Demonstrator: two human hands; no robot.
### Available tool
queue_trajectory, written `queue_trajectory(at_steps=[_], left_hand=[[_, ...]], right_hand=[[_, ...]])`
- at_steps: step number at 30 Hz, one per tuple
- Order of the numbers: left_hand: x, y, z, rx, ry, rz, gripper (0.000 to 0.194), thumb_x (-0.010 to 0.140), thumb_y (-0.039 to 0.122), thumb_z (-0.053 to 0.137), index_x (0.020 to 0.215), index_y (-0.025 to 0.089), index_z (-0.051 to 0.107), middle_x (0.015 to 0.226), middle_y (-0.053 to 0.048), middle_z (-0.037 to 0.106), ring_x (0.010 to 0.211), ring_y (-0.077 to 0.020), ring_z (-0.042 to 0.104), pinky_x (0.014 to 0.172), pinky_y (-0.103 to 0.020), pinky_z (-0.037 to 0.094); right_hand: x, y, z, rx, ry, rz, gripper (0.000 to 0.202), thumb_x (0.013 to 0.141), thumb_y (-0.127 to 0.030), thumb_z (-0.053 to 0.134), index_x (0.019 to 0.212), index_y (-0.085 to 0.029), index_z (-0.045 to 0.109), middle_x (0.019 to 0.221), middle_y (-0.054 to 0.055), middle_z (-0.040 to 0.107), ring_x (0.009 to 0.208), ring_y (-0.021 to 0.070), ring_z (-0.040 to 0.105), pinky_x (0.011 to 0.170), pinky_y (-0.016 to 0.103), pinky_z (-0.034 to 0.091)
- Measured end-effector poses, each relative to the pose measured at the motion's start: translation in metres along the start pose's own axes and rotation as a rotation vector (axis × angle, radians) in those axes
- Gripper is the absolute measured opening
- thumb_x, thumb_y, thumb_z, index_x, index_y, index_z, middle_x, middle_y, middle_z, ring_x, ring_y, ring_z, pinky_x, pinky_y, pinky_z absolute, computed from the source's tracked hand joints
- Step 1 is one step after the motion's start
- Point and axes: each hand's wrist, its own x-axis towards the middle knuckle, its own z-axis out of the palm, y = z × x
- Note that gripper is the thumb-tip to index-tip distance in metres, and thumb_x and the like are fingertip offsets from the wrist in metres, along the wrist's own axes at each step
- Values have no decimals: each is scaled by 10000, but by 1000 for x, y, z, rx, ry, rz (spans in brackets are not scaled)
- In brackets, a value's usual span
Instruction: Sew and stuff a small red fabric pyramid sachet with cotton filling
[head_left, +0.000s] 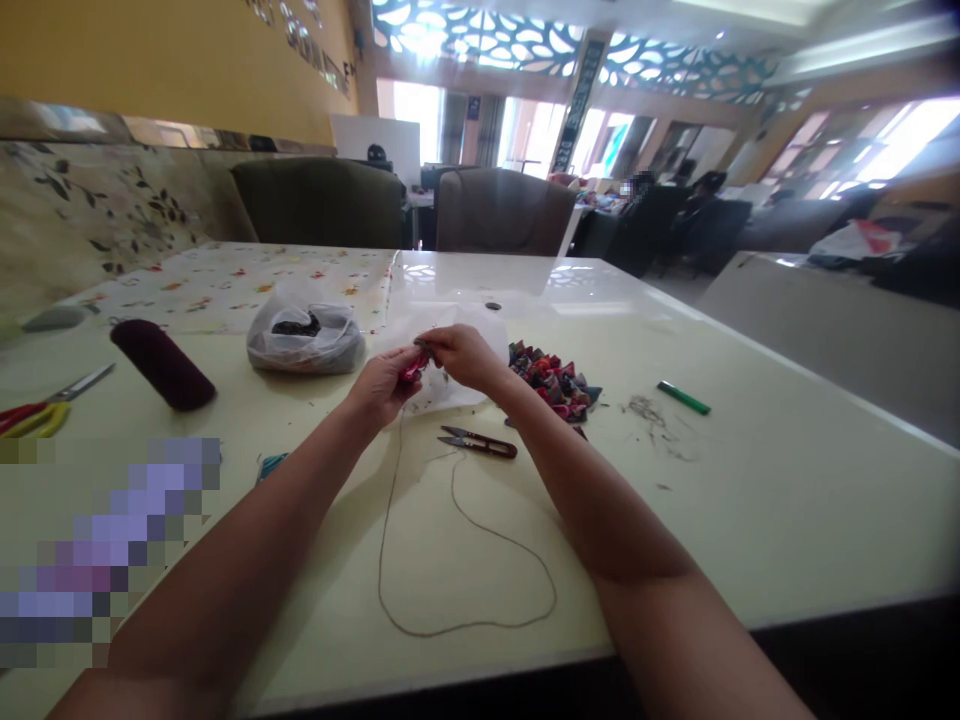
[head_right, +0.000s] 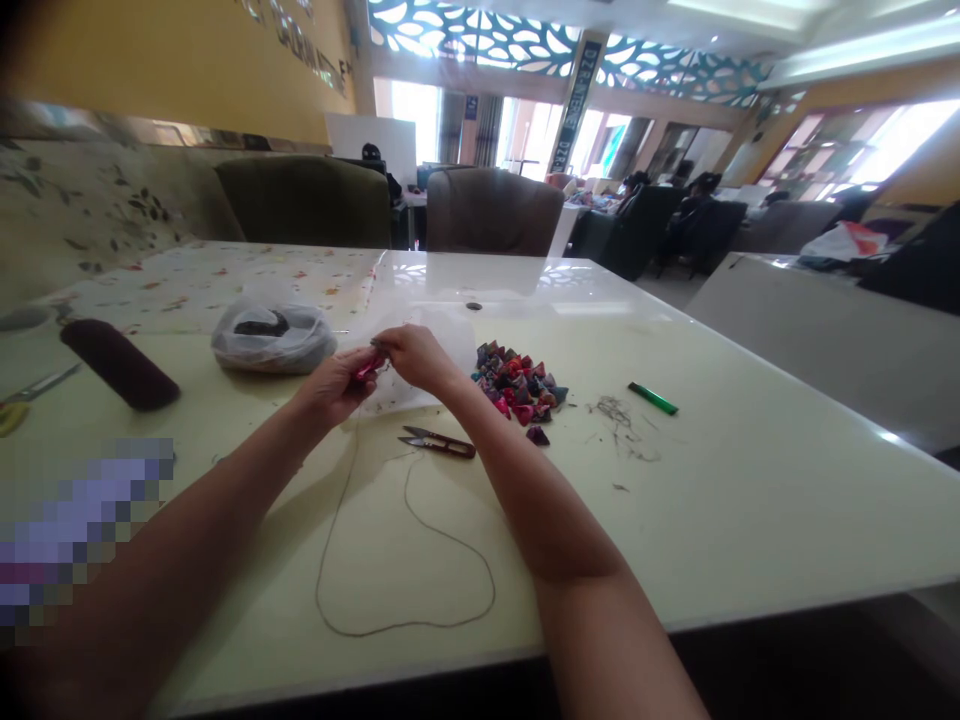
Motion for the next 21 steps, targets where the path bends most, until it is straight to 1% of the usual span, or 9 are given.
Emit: queue_trajectory(at_steps=[3, 7, 9, 11, 13, 15, 17, 19, 21], left_hand=[[0, 1, 1, -38, 25, -26, 75, 828, 66, 666, 760, 92, 647, 637, -2, 609, 450, -39, 509, 390, -120, 407], [-2, 3, 4, -97, 25, -63, 137, 852, 24, 616, 737, 97, 629, 591, 19, 559, 422, -24, 462, 378, -105, 396], [-4, 5, 6, -124, 25, -80, 168, 873, 17, 589, 732, 101, 619, 566, 31, 529, 412, -19, 443, 376, -97, 394], [-6, 6, 8, -144, 28, -96, 186, 894, 14, 564, 738, 103, 613, 557, 33, 518, 412, -19, 444, 378, -90, 397], [-8, 7, 10, -155, 22, -113, 191, 914, 11, 539, 761, 96, 617, 575, 23, 535, 419, -19, 453, 380, -87, 399], [-10, 7, 11, -159, 8, -129, 192, 929, 11, 521, 785, 87, 622, 600, 9, 555, 423, -17, 456, 380, -87, 398], [-12, 8, 13, -160, -11, -143, 185, 938, 17, 521, 800, 82, 626, 620, 0, 565, 423, -17, 456, 380, -87, 397], [-14, 9, 14, -162, -31, -156, 159, 942, 43, 550, 810, 86, 628, 617, 5, 553, 422, -19, 456, 379, -88, 393], [-15, 10, 16, -173, -56, -170, 145, 954, 123, 595, 816, 91, 627, 588, 24, 516, 407, -15, 434, 370, -82, 369]], right_hand=[[-1, -3, -3, -103, -72, -38, 248, 838, -44, 468, 798, -142, 692, 770, 24, 663, 724, 111, 517, 720, 248, 379], [-3, -5, -13, 17, -172, -53, 209, 910, -151, 480, 848, -143, 679, 720, 1, 618, 682, 99, 488, 681, 236, 370], [-4, -4, -16, 78, -193, -54, 169, 903, -203, 533, 853, -144, 683, 695, -11, 603, 667, 94, 481, 659, 231, 367], [-4, -3, -16, 107, -170, -55, 124, 864, -207, 589, 833, -147, 693, 710, -11, 624, 675, 93, 494, 657, 229, 377], [-4, -1, -14, 151, -107, -50, 105, 832, -193, 614, 813, -146, 706, 748, -1, 663, 691, 95, 529, 667, 229, 401], [-3, 2, -11, 235, -47, -30, 114, 820, -199, 621, 813, -142, 720, 731, 2, 674, 656, 91, 544, 636, 226, 414], [-3, 5, -9, 345, -25, 20, 124, 811, -224, 638, 812, -138, 726, 630, -18, 630, 542, 73, 501, 536, 216, 384], [-3, 7, -10, 453, 4, 86, 132, 799, -258, 667, 782, -135, 714, 536, -44, 561, 436, 55, 427, 437, 208, 319], [-3, 6, -13, 526, 59, 138, 161, 792, -284, 695, 733, -134, 691, 484, -58, 514, 384, 46, 386, 382, 203, 272]])
